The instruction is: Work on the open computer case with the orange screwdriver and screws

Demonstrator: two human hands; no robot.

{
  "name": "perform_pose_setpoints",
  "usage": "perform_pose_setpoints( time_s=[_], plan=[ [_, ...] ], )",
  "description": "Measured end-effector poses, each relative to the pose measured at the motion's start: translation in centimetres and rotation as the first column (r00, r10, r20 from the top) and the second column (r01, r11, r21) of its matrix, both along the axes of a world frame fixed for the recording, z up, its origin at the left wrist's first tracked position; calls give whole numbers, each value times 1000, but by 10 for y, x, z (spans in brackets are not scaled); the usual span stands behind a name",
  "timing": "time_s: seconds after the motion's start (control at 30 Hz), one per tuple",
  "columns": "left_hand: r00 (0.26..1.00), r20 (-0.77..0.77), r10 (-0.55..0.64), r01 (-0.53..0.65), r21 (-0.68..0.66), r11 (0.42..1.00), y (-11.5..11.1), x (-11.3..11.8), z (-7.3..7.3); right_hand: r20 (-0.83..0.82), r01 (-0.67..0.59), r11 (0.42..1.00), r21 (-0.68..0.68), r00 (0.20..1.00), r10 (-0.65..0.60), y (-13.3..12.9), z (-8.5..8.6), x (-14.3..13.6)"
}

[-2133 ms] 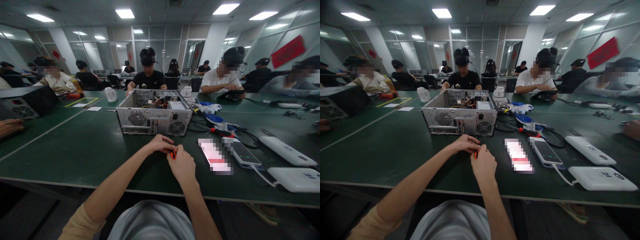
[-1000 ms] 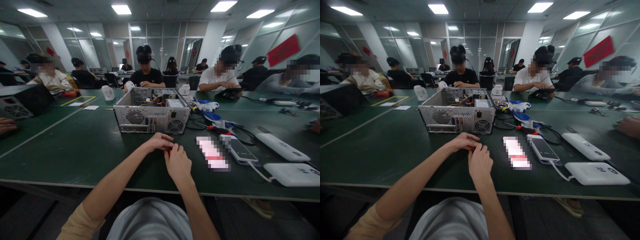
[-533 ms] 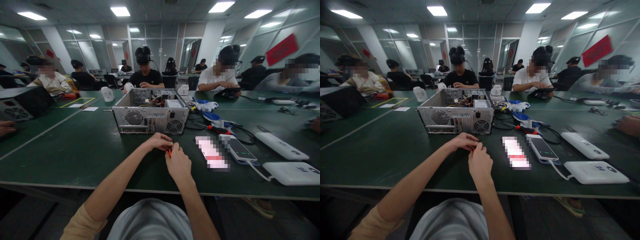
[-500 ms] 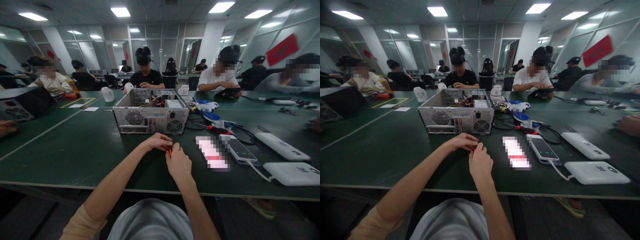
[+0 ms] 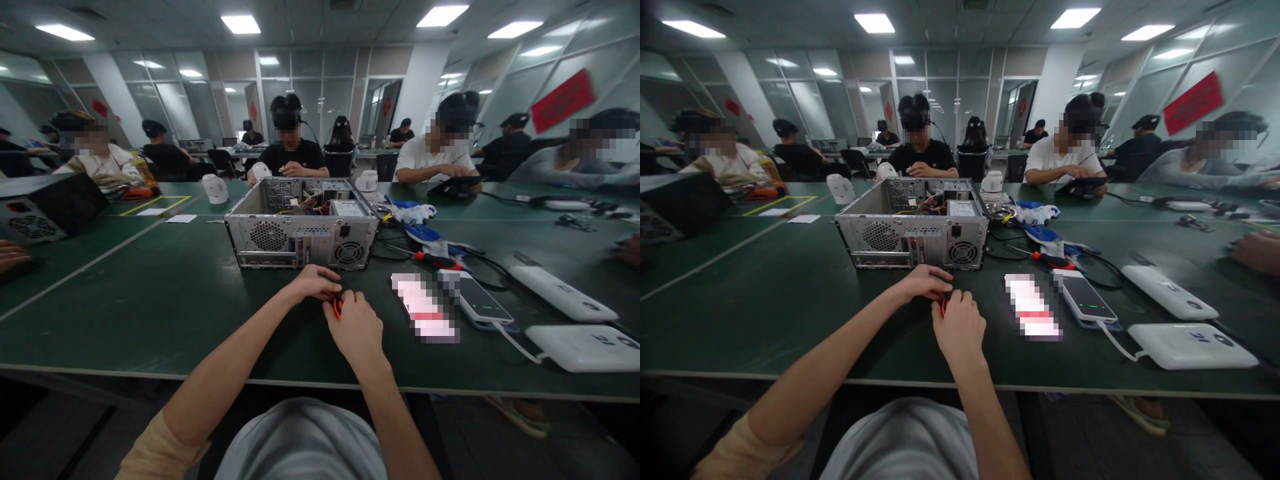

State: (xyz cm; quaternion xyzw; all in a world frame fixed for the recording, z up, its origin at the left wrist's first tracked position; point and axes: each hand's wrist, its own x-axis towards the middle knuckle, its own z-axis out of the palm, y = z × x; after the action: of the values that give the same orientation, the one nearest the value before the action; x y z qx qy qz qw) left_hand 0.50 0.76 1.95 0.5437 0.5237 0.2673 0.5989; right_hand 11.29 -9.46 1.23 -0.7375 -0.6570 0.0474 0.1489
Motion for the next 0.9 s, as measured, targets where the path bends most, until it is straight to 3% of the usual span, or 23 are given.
perform_pose_setpoints(
  time_s=[0.13,0.37,0.63,0.9],
  plan=[
    [996,-85,13,-8,59,998,0,3,0,27,7,999,36,1000,-8,-1,-4,-2],
    [987,-160,-21,58,229,972,10,4,-18,-48,13,999,-41,999,-15,-2,3,-1],
    [965,-120,-234,248,124,961,4,-11,-2,-22,25,997,-72,999,-26,1,7,-1],
    [982,-159,-97,122,155,980,6,-4,-8,-69,1,1000,-9,998,-2,-1,4,1]
  ],
)
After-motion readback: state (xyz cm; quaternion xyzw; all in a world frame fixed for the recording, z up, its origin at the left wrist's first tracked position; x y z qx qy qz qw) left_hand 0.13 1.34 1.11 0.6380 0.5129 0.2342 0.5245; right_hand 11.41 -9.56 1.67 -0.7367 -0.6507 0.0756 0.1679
